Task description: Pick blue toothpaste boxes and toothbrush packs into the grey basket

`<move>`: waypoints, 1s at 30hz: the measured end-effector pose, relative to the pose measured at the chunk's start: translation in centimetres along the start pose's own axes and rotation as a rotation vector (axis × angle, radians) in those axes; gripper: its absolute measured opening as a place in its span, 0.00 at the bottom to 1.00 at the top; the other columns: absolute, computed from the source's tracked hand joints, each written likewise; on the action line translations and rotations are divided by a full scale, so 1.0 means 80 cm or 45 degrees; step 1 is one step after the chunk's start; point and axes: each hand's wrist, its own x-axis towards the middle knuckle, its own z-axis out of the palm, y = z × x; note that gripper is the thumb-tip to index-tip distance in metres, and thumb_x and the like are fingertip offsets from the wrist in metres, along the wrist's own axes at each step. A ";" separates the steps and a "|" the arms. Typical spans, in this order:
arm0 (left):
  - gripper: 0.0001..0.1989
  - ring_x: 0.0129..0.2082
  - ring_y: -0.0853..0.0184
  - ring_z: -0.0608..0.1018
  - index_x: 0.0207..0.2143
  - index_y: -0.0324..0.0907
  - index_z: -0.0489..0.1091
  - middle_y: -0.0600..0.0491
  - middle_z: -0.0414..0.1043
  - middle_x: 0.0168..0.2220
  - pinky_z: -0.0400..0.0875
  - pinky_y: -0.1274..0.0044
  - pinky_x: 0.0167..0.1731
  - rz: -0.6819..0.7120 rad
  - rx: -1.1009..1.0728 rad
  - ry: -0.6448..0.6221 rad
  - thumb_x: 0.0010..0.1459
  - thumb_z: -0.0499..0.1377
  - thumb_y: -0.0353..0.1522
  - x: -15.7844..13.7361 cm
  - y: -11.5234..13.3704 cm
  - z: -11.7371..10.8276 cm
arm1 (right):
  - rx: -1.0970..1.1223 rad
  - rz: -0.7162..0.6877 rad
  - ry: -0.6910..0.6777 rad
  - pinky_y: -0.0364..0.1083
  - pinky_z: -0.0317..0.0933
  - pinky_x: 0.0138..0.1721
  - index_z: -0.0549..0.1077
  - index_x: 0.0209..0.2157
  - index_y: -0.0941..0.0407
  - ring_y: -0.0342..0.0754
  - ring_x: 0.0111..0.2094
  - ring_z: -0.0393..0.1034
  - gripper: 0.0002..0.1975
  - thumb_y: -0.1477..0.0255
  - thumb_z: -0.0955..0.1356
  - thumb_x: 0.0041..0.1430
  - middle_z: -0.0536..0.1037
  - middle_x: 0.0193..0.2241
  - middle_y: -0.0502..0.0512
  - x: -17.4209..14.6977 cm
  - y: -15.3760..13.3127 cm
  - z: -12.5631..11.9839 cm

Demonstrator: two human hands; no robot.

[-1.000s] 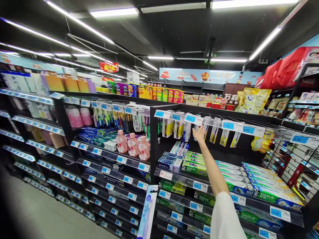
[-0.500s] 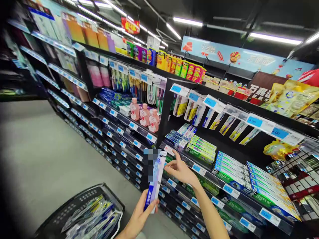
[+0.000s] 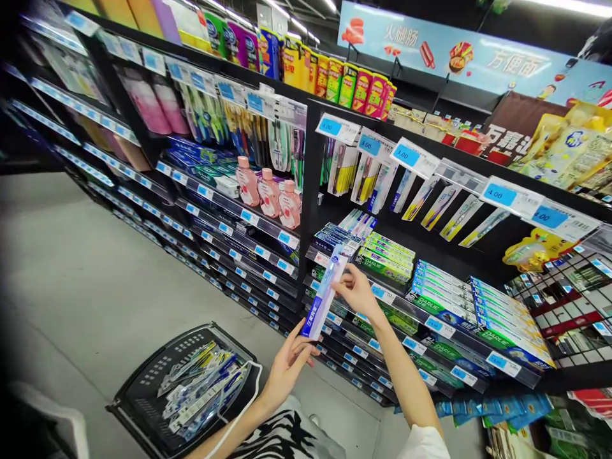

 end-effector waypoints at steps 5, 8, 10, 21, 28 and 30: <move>0.36 0.32 0.65 0.79 0.67 0.38 0.61 0.44 0.80 0.41 0.75 0.76 0.29 -0.008 0.025 0.069 0.62 0.61 0.46 -0.001 0.015 -0.003 | 0.029 -0.008 -0.065 0.46 0.70 0.33 0.68 0.50 0.54 0.45 0.27 0.75 0.24 0.63 0.75 0.56 0.80 0.30 0.49 0.003 -0.003 0.016; 0.36 0.29 0.66 0.77 0.66 0.37 0.63 0.46 0.81 0.38 0.73 0.77 0.28 -0.004 0.002 0.121 0.61 0.62 0.48 0.000 0.020 -0.005 | 0.060 -0.011 -0.103 0.46 0.70 0.33 0.68 0.50 0.54 0.45 0.27 0.74 0.24 0.62 0.76 0.56 0.79 0.30 0.48 0.007 -0.006 0.025; 0.37 0.28 0.67 0.76 0.66 0.37 0.64 0.46 0.81 0.37 0.72 0.77 0.27 -0.002 -0.025 0.157 0.61 0.62 0.48 0.002 0.020 -0.006 | 0.083 -0.018 -0.143 0.45 0.70 0.33 0.67 0.51 0.53 0.44 0.28 0.73 0.24 0.62 0.76 0.56 0.79 0.32 0.49 0.010 -0.009 0.028; 0.31 0.20 0.73 0.66 0.55 0.35 0.74 0.56 0.69 0.22 0.57 0.79 0.21 -0.437 -0.620 -0.119 0.52 0.71 0.41 -0.003 0.029 -0.012 | 0.476 -0.038 -0.446 0.50 0.73 0.43 0.69 0.43 0.53 0.47 0.37 0.77 0.26 0.71 0.81 0.45 0.80 0.37 0.52 0.004 -0.008 0.042; 0.25 0.20 0.72 0.62 0.33 0.36 0.73 0.55 0.64 0.21 0.55 0.79 0.21 -0.558 -0.819 -0.291 0.61 0.59 0.51 -0.008 0.039 -0.007 | 0.396 0.001 -0.113 0.49 0.74 0.40 0.74 0.44 0.56 0.48 0.34 0.76 0.28 0.68 0.82 0.41 0.80 0.35 0.52 0.012 -0.005 0.048; 0.25 0.20 0.74 0.60 0.27 0.38 0.68 0.57 0.61 0.20 0.54 0.79 0.21 -0.509 -0.827 -0.253 0.61 0.61 0.51 -0.006 0.041 -0.007 | 0.406 -0.013 -0.133 0.49 0.73 0.40 0.73 0.44 0.55 0.47 0.35 0.75 0.27 0.68 0.82 0.43 0.80 0.37 0.53 0.013 -0.007 0.048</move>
